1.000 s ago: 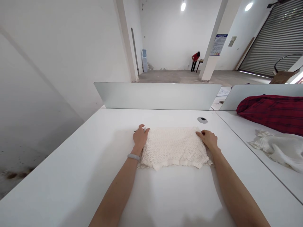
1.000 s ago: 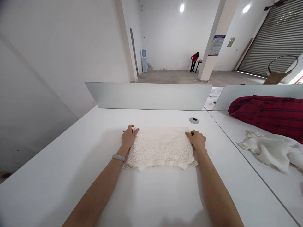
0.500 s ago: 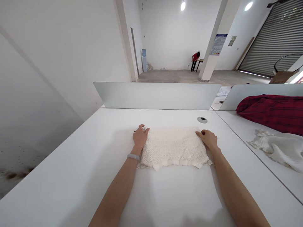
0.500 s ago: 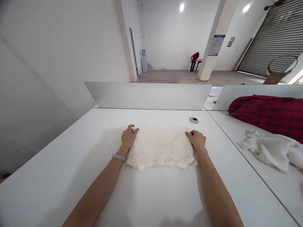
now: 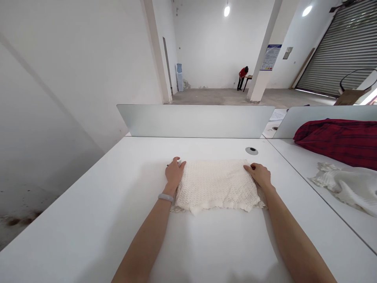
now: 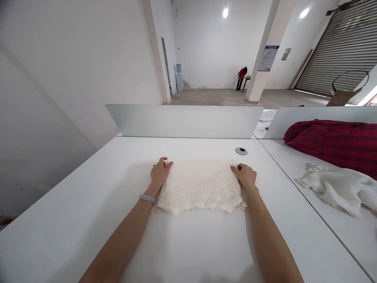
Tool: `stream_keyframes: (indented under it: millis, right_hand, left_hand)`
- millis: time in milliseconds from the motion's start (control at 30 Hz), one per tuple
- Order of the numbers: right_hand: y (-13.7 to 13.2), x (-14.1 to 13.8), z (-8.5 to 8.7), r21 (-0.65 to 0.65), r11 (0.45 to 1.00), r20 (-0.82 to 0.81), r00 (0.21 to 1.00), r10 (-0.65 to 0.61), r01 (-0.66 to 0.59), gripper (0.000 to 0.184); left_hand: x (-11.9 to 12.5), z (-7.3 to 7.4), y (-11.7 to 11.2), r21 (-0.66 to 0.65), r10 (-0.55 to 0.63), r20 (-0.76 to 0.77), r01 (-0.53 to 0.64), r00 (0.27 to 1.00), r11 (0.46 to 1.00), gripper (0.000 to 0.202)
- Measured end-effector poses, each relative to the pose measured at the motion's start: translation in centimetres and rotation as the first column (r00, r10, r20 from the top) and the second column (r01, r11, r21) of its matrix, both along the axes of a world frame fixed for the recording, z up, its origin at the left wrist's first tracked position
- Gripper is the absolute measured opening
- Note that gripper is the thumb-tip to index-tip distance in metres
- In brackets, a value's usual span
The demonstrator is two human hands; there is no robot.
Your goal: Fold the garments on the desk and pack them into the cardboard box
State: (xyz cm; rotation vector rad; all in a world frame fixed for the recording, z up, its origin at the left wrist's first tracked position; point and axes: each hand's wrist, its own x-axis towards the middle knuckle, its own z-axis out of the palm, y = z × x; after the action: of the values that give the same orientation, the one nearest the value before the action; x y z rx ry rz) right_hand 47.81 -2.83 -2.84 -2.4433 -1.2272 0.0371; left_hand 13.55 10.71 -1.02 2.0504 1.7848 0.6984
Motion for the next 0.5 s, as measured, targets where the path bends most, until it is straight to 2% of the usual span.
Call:
stream_keyframes:
  millis: [500]
  right_hand:
    - [-0.11,0.06,0.04,0.013,1.0,0.006,1.0,0.012,-0.012,0.042]
  left_hand:
    - [0.1,-0.1,0.22,0.006,0.0,-0.011,0.0,1.0,1.0,0.036]
